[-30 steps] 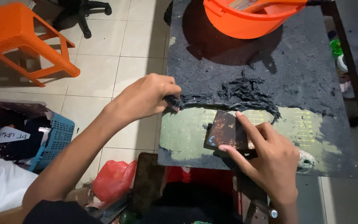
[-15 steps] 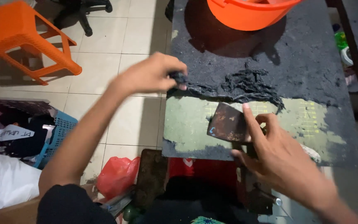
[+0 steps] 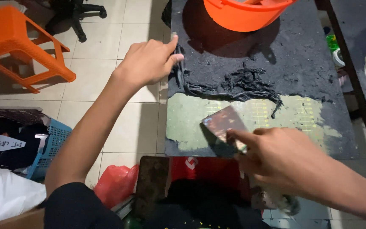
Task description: Scraping excess or dried ink from a screen printing work surface using a metal scraper.
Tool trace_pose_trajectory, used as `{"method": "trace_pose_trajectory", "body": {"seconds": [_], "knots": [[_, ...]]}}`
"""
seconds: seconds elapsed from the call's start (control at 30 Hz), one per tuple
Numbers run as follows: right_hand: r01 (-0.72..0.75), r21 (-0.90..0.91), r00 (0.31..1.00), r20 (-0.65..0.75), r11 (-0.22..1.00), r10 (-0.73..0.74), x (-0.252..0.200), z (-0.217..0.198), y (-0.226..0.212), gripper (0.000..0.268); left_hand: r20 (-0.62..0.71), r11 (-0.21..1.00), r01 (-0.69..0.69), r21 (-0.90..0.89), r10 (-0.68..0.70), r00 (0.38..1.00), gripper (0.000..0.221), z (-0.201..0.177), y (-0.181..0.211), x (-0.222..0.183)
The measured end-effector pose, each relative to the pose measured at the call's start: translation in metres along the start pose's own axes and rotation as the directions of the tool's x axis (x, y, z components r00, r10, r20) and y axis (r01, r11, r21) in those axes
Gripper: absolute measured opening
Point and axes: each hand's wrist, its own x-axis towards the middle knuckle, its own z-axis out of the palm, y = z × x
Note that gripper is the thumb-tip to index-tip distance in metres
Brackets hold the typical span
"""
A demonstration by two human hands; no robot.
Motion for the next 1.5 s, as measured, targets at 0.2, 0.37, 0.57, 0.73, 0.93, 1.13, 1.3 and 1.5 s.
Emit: {"method": "trace_pose_trajectory", "body": {"seconds": [0.2,0.37,0.57,0.73,0.93,1.13,1.3,1.5], "knots": [[0.005,0.024,1.0,-0.029,1.0,-0.004,0.019,-0.019,-0.042,0.019,-0.256,0.997,0.013,0.072,0.006,0.967,0.051,-0.007,-0.029,0.015],[0.079,-0.021,0.978,-0.191,0.997,-0.081,0.052,-0.022,-0.043,0.018,-0.042,0.902,-0.193,-0.386,0.192,0.981,0.064,-0.055,0.0,-0.026],[0.051,0.245,0.99,-0.141,0.968,-0.017,0.039,-0.054,-0.046,0.024,-0.43,0.738,-0.619,-0.27,0.483,0.763,0.038,0.01,0.065,-0.106],[0.124,0.497,0.991,-0.108,0.859,-0.081,0.031,-0.04,-0.027,0.042,-0.69,0.835,-0.551,-0.02,0.387,0.611,0.024,0.049,0.079,-0.112],[0.443,0.03,0.744,-0.569,0.896,-0.349,0.065,0.024,0.002,0.058,-0.751,0.796,-0.604,-0.022,0.386,0.536,0.008,0.037,0.077,-0.122],[0.367,-0.445,0.418,-0.706,0.817,-0.572,0.095,0.034,-0.014,0.025,-0.599,0.805,-0.579,-0.129,0.402,0.693,0.027,0.046,0.062,-0.113],[0.301,-0.395,0.489,-0.718,0.868,-0.496,0.097,0.036,-0.024,0.034,-0.609,0.855,-0.497,-0.146,0.319,0.727,0.039,0.054,0.064,-0.104],[0.215,-0.452,0.445,-0.744,0.866,-0.499,0.113,0.03,-0.026,0.02,-0.701,0.93,-0.342,0.136,0.334,0.63,0.022,0.057,0.067,-0.087]]}}
